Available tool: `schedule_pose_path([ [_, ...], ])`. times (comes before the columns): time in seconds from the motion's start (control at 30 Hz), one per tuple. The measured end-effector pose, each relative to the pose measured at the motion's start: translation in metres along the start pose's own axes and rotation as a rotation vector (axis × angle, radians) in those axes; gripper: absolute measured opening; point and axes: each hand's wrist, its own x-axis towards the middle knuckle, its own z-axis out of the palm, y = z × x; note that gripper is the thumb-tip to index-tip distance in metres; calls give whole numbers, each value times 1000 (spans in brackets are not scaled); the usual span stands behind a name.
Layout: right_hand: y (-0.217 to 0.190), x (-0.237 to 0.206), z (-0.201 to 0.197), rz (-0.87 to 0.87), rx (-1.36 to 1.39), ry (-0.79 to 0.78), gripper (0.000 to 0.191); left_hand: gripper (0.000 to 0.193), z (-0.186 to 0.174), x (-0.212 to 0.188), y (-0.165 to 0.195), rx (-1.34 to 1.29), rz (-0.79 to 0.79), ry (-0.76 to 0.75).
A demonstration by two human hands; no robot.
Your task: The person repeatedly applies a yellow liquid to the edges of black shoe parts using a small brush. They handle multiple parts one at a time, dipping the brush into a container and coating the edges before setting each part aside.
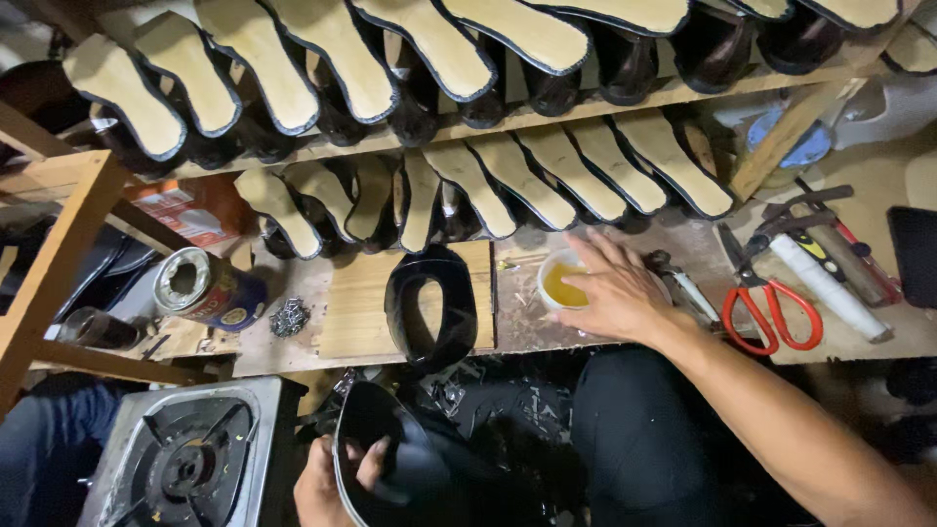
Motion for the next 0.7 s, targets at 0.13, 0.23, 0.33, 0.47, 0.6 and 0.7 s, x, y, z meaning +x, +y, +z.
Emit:
schedule_pose_path([
  [0.13, -6, 12, -11, -6, -72, -205, 83, 43, 8, 0, 5, -530, 55, 109],
  [0.23, 1, 5, -13, -54, -20, -65, 71, 45, 1, 5, 12, -656, -158, -73],
  [0.33, 10, -12, -9, -163, 84, 180, 51, 32, 8, 7, 27, -368, -214, -263],
  [0.47, 6, -35, -8, -138, 337, 102, 35, 28, 53, 2, 60, -513, -371, -262],
  [0.6, -16, -70, -15, -413, 660, 180, 20, 21, 84, 10, 100, -673, -469, -582],
  [0.7, -36, -89, -19, -442, 756, 140, 27, 19, 104, 12, 138, -818, -284, -690],
])
